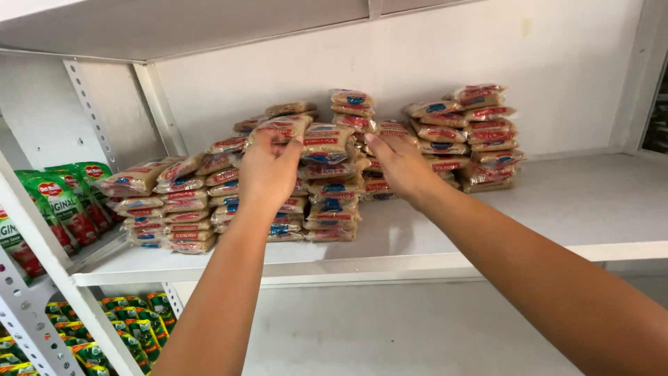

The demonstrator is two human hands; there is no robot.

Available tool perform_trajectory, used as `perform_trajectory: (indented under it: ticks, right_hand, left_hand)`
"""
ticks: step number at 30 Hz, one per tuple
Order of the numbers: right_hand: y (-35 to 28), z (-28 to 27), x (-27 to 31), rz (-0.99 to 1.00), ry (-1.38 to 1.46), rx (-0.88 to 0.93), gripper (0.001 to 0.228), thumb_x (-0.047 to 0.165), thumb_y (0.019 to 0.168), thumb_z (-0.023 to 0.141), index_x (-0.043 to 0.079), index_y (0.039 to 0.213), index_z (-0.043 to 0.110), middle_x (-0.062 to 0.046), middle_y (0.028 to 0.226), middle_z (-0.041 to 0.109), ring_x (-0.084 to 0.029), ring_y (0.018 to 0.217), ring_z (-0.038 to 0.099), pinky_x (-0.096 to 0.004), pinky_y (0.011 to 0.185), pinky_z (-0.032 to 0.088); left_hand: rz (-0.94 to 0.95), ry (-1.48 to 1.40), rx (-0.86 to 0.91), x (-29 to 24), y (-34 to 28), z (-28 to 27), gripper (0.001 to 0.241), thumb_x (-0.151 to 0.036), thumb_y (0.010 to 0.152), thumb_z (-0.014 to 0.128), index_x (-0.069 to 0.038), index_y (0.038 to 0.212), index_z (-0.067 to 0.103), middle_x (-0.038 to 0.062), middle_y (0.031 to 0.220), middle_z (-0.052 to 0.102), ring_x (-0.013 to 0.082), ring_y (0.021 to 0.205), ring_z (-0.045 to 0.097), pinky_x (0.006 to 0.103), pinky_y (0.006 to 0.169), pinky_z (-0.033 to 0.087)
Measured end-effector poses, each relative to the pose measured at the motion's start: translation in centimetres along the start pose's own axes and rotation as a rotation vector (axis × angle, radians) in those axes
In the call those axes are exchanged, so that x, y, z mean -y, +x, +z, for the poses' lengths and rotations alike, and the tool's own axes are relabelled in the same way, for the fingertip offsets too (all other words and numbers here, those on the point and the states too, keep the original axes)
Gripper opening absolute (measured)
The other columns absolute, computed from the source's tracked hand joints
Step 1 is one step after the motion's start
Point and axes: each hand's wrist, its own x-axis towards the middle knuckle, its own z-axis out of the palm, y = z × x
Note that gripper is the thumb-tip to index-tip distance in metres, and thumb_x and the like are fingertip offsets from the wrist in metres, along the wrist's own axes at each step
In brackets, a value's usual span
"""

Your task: Taking small packets of refined sugar from a shelf and packing them into plastic grocery bags.

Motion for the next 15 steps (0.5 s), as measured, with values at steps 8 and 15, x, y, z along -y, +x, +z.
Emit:
perform_trajectory:
  ticks: [8,15]
  right_hand:
    - [5.1,4.6,-0.4,0.274,0.16,0.231,0.088,0.071,0.095,0.039,-0.002,0.141,0.056,-0.03,0.145,0.055,-0.038,0.135,0.053,-0.046,0.111,0.042]
    - [4.2,4.1,1.1,0.32,0.315,0.252,0.08,0.065,0.092,0.047,0.003,0.141,0.056,-0.024,0.144,0.056,-0.035,0.134,0.054,-0.046,0.11,0.04]
  left_hand:
    - [0.171,0.568,0.005,-0.4,0.6,1.8,0.043,-0.043,0.084,0.075,-0.004,0.101,0.079,0.022,0.11,0.068,0.0393,0.101,0.067,0.0495,0.088,0.053]
    - [0.262,0.54,-0.026,-0.4,-0.5,3.4,0.048,-0.038,0.075,0.083,-0.004,0.108,0.077,0.019,0.12,0.067,0.0373,0.106,0.066,0.048,0.088,0.054]
